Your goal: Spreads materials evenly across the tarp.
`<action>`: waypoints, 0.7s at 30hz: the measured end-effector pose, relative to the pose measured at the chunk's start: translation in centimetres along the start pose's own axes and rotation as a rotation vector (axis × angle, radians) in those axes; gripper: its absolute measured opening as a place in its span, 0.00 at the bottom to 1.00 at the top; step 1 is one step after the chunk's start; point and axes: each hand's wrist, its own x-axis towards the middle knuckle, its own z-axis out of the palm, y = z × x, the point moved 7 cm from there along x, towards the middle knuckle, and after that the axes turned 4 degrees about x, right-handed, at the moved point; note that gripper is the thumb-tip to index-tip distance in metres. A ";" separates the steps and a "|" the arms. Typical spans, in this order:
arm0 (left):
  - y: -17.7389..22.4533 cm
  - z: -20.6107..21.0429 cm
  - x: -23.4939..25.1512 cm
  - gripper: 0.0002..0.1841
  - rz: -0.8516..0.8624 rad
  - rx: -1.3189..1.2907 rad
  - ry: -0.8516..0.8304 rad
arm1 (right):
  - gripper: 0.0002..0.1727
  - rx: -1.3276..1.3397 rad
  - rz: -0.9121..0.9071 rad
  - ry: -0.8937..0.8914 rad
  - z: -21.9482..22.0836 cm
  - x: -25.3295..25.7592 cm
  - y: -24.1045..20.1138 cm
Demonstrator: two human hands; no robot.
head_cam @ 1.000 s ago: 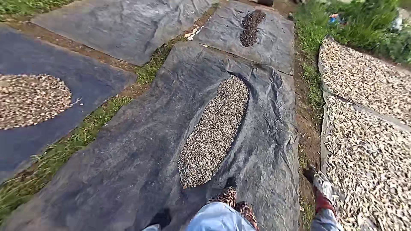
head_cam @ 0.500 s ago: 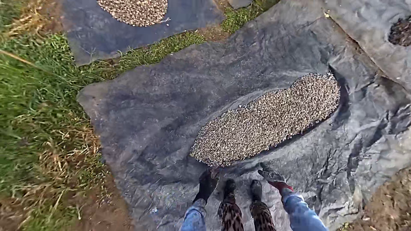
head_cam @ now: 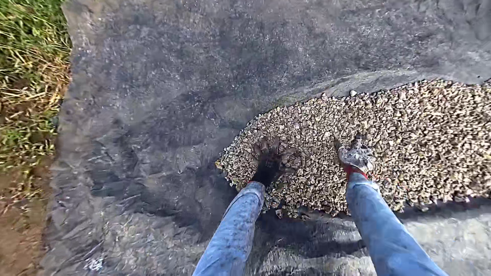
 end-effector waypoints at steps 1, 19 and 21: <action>-0.6 -0.1 0.5 0.43 0.034 0.000 0.041 | 0.29 0.031 0.022 0.020 1.5 -0.5 0.2; -22.1 -2.4 -18.6 0.24 -0.455 -0.191 0.287 | 0.28 -0.275 -0.555 -0.508 23.8 -17.5 -14.0; -23.6 -3.6 -20.4 0.24 -0.473 -0.196 0.388 | 0.28 -0.303 -0.669 -0.429 22.1 -17.9 -17.2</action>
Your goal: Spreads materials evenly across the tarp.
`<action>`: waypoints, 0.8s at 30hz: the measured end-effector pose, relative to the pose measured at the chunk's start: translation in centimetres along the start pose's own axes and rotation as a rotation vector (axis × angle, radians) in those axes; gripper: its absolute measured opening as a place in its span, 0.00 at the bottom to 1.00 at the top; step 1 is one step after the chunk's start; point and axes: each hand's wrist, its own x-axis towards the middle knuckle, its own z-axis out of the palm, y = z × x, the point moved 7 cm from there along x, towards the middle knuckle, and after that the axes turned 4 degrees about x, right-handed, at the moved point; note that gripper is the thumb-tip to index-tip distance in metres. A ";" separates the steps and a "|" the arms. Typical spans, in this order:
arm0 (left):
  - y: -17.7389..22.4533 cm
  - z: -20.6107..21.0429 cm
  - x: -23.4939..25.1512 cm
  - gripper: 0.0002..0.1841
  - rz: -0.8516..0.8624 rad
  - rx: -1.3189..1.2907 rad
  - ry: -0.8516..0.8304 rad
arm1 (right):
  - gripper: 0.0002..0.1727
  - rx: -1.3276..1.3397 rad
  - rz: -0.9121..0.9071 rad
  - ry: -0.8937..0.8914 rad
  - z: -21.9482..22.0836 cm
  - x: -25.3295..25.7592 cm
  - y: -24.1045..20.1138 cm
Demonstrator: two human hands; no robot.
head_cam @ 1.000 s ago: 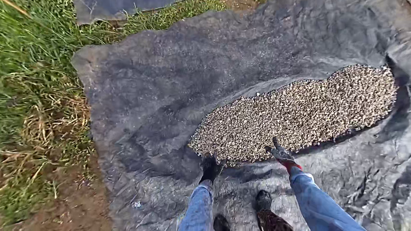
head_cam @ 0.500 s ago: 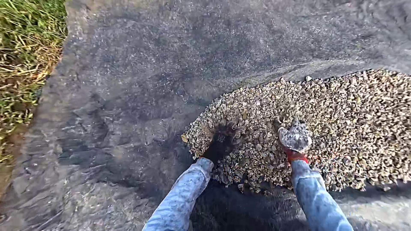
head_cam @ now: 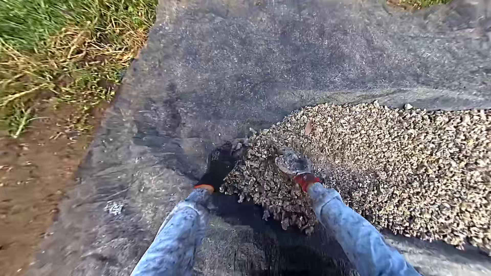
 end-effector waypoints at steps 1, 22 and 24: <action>-0.3 -1.0 -0.2 0.22 0.001 0.017 0.016 | 0.27 -0.086 -0.081 0.083 -1.5 1.2 -1.0; 0.8 1.3 -5.7 0.26 0.133 0.084 -0.421 | 0.28 0.029 0.214 0.349 -4.1 -4.3 7.4; 2.7 0.3 -6.1 0.27 0.265 -0.137 -0.172 | 0.27 0.006 0.152 0.338 -3.6 -4.5 6.5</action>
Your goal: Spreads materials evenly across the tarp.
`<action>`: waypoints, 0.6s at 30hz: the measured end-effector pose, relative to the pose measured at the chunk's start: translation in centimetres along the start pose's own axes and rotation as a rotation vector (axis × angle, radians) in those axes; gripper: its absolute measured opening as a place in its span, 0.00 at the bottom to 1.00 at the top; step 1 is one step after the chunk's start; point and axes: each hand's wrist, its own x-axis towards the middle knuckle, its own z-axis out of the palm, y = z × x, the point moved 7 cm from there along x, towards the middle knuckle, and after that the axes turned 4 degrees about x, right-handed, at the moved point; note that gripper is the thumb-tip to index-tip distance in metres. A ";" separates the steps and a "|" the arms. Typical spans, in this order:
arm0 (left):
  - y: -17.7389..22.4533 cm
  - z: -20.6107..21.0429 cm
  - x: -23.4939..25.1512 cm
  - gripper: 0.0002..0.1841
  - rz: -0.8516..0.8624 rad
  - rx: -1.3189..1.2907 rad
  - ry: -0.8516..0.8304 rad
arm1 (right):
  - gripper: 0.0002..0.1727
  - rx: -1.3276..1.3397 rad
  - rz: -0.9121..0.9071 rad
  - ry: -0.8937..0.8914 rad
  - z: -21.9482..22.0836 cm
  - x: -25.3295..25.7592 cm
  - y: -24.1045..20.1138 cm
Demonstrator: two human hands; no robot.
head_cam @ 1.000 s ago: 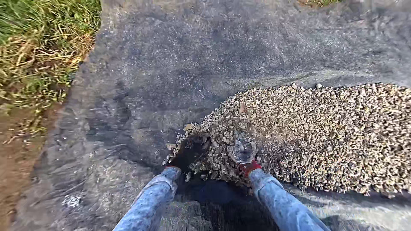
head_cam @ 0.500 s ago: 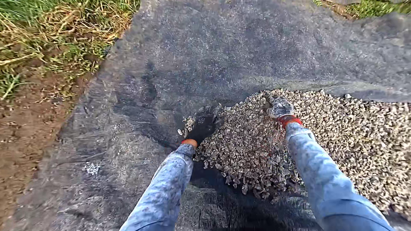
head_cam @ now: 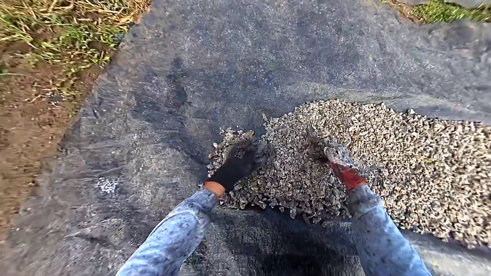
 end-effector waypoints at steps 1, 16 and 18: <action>1.3 -0.3 0.0 0.27 0.074 -0.133 0.078 | 0.26 0.025 -0.031 0.000 0.4 -0.4 -0.7; -8.1 -5.6 0.0 0.16 -0.078 -0.347 0.259 | 0.28 -0.250 -0.228 -0.233 4.5 -1.1 -10.4; -15.0 -11.6 -2.5 0.21 -0.389 -0.580 0.617 | 0.28 -0.208 -0.385 -0.155 6.1 1.2 -13.0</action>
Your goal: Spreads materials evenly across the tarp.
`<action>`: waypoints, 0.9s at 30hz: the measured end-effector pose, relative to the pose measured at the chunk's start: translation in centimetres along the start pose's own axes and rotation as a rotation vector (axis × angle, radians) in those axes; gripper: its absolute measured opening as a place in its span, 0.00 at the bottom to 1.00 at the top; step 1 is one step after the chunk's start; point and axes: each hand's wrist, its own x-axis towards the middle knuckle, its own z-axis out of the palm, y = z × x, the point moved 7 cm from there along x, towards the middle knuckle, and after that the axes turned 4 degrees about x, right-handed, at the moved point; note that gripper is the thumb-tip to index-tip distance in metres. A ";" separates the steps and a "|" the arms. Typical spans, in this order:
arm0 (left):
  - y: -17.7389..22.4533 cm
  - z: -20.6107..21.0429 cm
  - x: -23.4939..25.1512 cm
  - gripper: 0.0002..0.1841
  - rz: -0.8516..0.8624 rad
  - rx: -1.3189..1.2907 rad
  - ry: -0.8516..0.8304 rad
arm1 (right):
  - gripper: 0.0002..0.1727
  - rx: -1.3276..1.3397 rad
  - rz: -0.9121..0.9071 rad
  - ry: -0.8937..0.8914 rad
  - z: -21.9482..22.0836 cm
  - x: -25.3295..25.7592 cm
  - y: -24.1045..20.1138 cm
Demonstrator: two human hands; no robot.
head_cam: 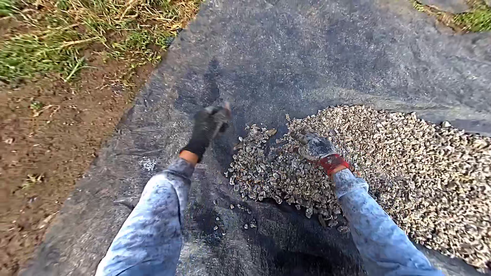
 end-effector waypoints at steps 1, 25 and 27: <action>-1.8 -4.1 1.1 0.23 -0.096 -0.124 0.195 | 0.28 0.027 -0.030 0.006 0.7 1.7 -1.3; 4.4 11.3 -2.3 0.10 0.359 -0.014 -0.178 | 0.28 -0.080 -0.066 -0.044 1.2 3.7 -7.6; 5.3 10.1 -2.1 0.12 0.354 0.149 -0.189 | 0.29 -0.060 0.111 -0.224 1.8 2.8 -7.2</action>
